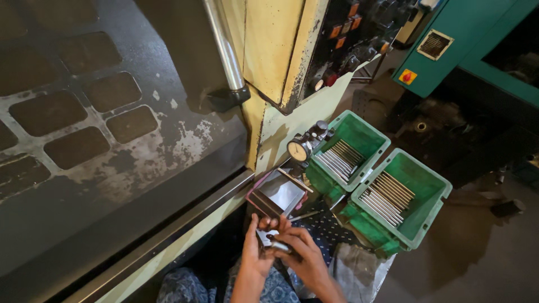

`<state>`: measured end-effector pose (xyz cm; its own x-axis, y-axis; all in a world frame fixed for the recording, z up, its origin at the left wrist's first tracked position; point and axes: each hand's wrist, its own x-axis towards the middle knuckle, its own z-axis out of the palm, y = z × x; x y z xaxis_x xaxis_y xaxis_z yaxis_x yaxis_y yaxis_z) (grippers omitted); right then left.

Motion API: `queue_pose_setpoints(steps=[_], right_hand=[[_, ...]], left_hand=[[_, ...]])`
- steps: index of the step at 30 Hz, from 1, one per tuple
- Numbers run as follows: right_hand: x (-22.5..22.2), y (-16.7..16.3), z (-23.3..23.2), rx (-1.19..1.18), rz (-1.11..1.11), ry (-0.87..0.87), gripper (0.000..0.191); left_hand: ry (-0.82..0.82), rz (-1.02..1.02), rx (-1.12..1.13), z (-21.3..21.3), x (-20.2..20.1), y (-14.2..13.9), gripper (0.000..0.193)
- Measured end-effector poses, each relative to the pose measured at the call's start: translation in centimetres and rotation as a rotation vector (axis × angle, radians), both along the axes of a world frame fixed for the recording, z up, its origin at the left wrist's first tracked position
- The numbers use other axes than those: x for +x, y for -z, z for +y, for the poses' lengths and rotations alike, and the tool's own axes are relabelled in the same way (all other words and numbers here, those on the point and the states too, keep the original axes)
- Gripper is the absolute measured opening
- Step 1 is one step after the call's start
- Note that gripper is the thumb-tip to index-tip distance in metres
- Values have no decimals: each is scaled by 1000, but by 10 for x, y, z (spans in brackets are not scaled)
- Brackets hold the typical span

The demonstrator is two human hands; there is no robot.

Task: The person retrieves metal rods from a machine, measures them with a dial indicator, and places them into green bins. The person repeats this process for multiple rods, organizing them by size.

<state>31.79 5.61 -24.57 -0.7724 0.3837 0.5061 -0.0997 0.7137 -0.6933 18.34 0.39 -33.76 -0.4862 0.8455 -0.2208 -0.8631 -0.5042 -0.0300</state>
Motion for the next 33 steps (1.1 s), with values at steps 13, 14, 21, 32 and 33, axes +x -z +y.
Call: queue_pose_setpoints(steps=[13,14,21,32,33], right_hand=[[-21,-3,32,-159,-194,105,30],[-26,-1,41,-334,-241,150,25],[-78,15,133,98,-169,449,23],[-117,31,181,-311,-396,374,33],[-118,32,181,-279,-327,363,34]], left_hand=[[219,238,-114,9,-4,-18,82],[206,218,-127,13,-6,-16,78],[229,185,-362,20,-14,-13,62],[166,107,-320,14,-22,-1,35],[164,111,-316,16,-21,-1,36]])
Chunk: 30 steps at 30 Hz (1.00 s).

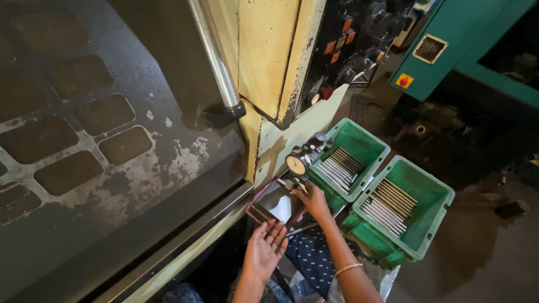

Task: The person retrieves metal rods from a machine, measures them with a dial indicator, and places them into green bins. The person repeats this process for multiple rods, organizing them by size.

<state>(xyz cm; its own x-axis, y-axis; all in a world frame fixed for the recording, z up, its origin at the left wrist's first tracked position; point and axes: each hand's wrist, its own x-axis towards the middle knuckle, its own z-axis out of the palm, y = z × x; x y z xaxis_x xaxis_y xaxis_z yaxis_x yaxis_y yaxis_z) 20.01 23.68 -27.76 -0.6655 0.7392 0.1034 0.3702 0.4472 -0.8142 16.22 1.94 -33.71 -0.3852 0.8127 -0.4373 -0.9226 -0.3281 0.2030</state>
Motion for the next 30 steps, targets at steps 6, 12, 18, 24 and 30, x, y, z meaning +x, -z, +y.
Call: queue_pose_setpoints(steps=[6,12,18,24,30], right_hand=[[10,8,-9,254,141,81,43],[30,36,-39,-30,269,113,27],[69,37,-110,143,192,-216,34],[53,12,-112,34,313,-18,14],[19,19,-96,-28,309,5,17]], left_hand=[[4,11,8,7,4,-1,36],[9,87,-66,18,1,-10,37],[-117,528,-126,22,9,-12,51],[-225,647,-209,-2,8,-6,50],[-177,364,-192,-49,5,8,35]])
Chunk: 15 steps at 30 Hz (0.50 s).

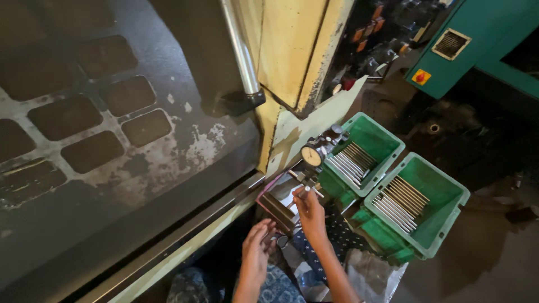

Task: The person retrieves metal rods from a machine, measures them with a dial indicator, and places them into green bins. The person repeats this process for multiple rods, organizing them by size.

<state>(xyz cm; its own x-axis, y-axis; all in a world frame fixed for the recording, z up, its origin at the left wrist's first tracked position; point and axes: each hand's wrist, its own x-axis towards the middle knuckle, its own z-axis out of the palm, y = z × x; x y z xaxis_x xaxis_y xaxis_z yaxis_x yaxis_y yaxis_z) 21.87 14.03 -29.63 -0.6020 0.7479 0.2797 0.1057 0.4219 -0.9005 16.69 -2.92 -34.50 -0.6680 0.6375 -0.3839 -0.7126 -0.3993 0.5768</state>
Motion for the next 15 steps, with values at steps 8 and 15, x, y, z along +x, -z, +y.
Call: queue_pose_setpoints(steps=[8,15], right_hand=[[-1,20,-4,-5,0,-54,16],[-5,11,-19,114,-14,64,14]], left_hand=[[-37,-98,28,-30,-2,20,25],[-53,-89,41,-32,-2,11,23]])
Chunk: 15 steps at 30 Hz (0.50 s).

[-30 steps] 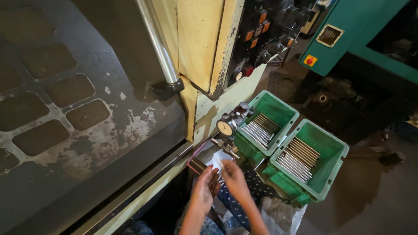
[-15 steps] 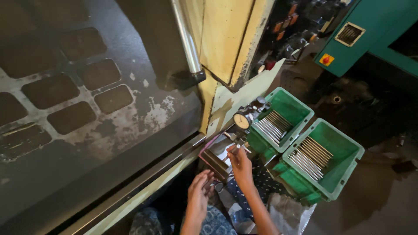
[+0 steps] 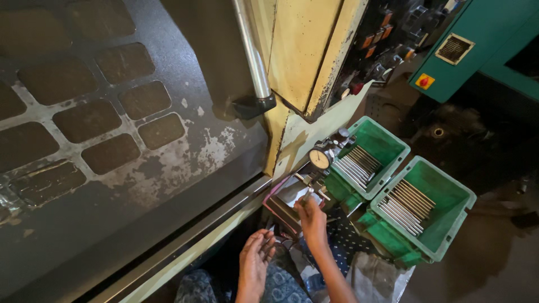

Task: The person retrieves metal rods from a machine, measures them with a dial indicator, and places them into green bins. The person repeats this process for multiple rods, organizing them by size.

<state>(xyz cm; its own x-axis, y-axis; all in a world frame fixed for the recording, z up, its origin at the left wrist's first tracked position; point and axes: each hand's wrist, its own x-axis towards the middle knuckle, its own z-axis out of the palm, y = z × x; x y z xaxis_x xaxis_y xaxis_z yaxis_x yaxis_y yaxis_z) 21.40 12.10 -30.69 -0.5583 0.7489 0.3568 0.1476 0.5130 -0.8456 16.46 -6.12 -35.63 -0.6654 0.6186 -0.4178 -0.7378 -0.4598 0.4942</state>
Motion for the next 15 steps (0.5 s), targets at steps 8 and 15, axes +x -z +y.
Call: queue_pose_setpoints(steps=[8,15], right_hand=[[-19,-6,22,-4,-155,103,16],[-21,-3,28,4,-53,65,13]], left_hand=[[-9,26,-30,-4,2,-10,23],[8,-7,-63,-2,3,-9,22]])
